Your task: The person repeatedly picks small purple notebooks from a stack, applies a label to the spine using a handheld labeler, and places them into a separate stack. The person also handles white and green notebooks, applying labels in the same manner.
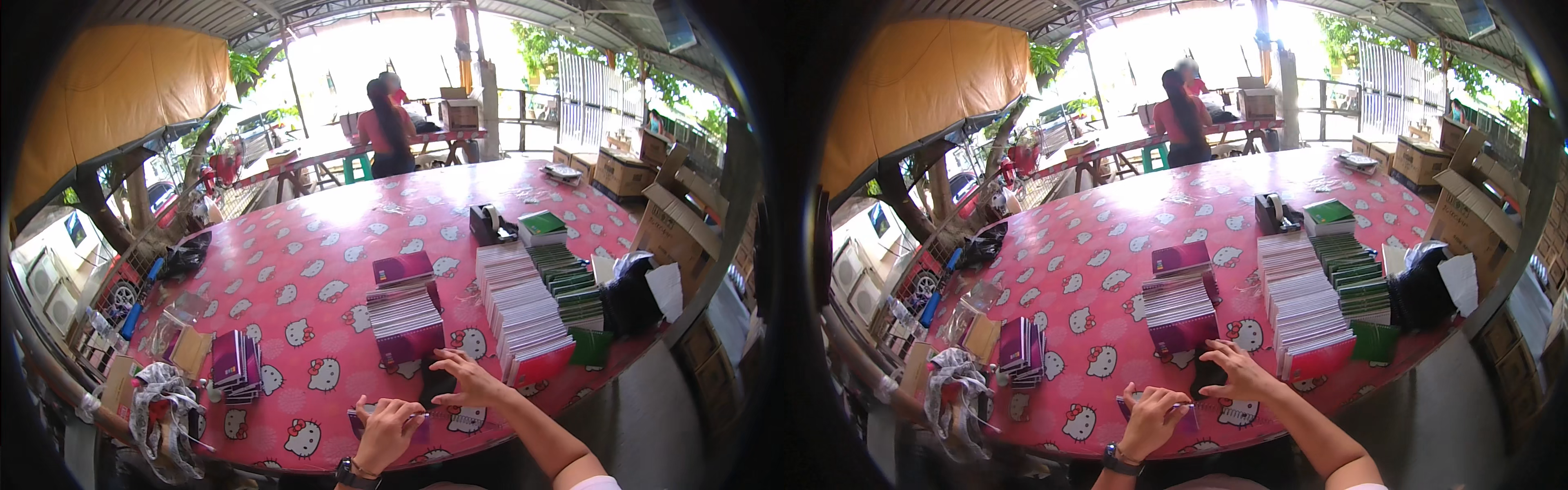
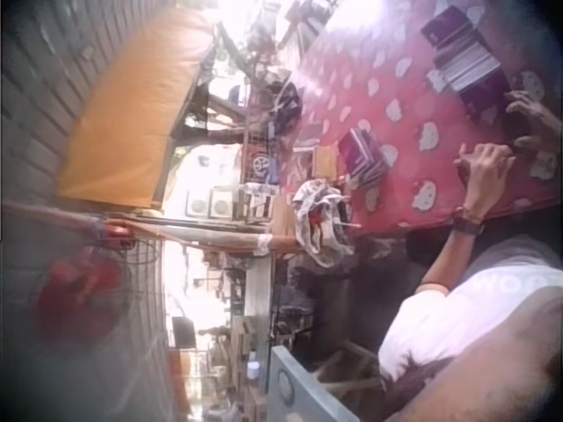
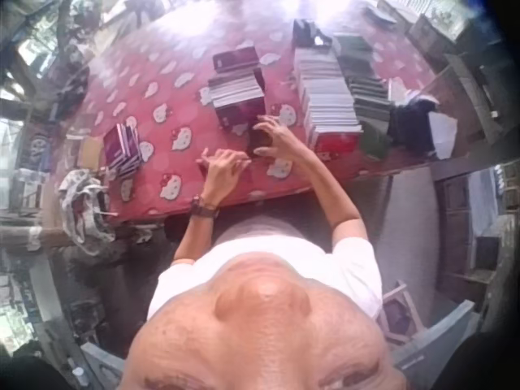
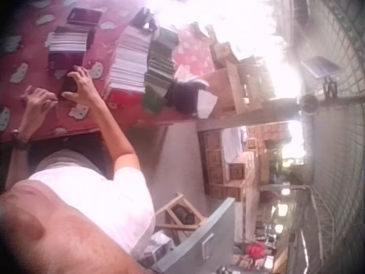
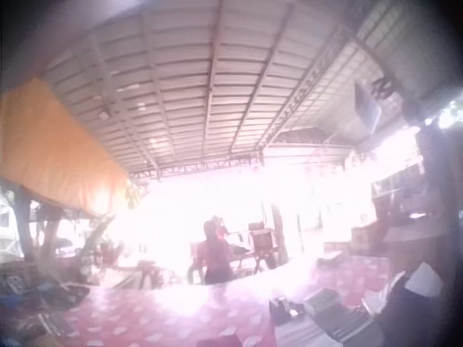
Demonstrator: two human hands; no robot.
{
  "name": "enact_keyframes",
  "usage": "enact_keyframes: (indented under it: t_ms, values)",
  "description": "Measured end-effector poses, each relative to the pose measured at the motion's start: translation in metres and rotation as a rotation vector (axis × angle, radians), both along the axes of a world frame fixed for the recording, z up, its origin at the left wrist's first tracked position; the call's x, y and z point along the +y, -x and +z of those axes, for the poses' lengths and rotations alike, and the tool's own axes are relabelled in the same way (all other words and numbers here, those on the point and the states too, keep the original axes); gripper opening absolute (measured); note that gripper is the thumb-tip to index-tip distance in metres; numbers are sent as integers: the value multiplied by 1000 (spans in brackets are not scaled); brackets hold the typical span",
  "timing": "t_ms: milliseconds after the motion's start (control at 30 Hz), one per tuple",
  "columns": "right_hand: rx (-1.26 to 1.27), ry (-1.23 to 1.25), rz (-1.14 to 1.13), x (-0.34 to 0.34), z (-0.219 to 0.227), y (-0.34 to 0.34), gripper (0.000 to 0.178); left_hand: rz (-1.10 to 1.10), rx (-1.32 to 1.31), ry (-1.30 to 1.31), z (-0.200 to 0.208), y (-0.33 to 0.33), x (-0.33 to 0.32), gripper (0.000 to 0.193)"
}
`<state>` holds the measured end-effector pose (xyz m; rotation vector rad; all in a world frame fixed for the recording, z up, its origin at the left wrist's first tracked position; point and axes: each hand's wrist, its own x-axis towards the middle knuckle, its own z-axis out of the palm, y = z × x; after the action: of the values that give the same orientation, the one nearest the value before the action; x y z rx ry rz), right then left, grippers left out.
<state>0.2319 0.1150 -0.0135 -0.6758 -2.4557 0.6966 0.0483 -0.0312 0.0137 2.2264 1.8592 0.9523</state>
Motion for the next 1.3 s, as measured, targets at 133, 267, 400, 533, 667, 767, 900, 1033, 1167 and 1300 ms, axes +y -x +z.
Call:
enact_keyframes:
  t_ms: [133, 267, 400, 533, 667, 767, 900, 1033, 1167, 1300]
  values:
    - [-225, -57, 25, -6, -4, 10, 75, 51, -34, 7, 0, -4, -4, 11]
    - [-308, -41, 69, -7, 1, 15, 81, 37, 47, 23, -1, -5, -10, 11]
    - [-366, -19, 118, 7, -3, 10, 82, -33, 40, 16, 1, -2, -5, 12]
    - [-309, -3, 58, 6, 7, 9, 75, -87, 73, -23, 9, 9, -2, 14]
    - [9, 385, 204, 1, 13, -6, 67, -64, 74, -38, -2, 17, -10, 15]
    - [242, 860, 416, -7, -1, -24, 60, -59, 55, -55, -9, 7, -13, 17]
    - [166, 1087, 331, -17, -25, -31, 56, 32, 64, -96, -3, -2, -9, 20]
    - [301, 1106, 451, -29, -19, -24, 59, 47, 42, -118, -7, 2, -20, 20]
    - [-88, 833, 337, -26, 15, -18, 60, 54, 30, -122, -9, 1, -18, 20]
    - [27, 977, 461, -24, 3, -13, 62, 48, 31, -153, -17, 4, -16, 21]
